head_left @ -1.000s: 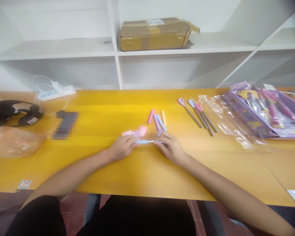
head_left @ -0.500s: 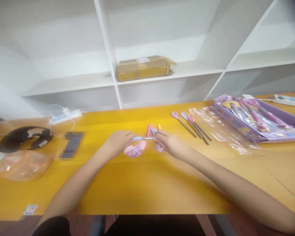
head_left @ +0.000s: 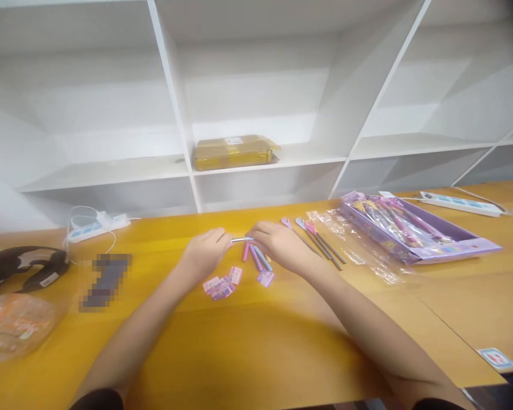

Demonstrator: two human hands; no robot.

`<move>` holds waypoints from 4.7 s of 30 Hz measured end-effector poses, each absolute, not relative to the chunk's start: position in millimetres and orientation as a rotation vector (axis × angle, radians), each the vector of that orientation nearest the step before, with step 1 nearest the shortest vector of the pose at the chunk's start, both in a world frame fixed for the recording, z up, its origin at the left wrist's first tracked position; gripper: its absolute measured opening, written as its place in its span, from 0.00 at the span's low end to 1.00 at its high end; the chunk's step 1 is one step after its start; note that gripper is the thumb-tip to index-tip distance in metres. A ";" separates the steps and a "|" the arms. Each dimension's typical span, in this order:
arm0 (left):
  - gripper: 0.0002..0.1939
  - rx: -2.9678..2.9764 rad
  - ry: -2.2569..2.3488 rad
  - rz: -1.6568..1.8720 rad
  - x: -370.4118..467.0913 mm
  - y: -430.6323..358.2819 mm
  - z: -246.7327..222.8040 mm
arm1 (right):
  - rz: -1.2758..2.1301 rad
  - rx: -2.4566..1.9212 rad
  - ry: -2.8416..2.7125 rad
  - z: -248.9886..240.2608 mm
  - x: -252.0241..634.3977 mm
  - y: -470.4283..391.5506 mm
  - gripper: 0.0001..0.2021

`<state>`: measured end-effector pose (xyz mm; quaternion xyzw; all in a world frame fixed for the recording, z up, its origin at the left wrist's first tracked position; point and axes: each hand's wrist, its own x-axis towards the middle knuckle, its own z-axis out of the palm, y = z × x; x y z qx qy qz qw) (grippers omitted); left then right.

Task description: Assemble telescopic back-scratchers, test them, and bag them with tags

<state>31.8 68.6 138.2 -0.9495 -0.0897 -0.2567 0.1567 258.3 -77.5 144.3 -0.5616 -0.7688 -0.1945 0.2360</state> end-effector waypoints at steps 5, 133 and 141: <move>0.14 -2.620 -0.211 -0.800 32.5 62.2 139.2 | -0.627 -1.477 -2.118 139.7 260.0 -75.5 0.12; 0.21 -2.505 -0.710 -0.900 -26.0 104.6 190.8 | -0.703 -1.634 -1.765 157.9 367.8 -113.7 0.12; 0.23 -2.493 -0.660 -0.908 -3.5 77.7 169.5 | -0.786 -1.588 -1.871 153.2 329.2 -106.1 0.10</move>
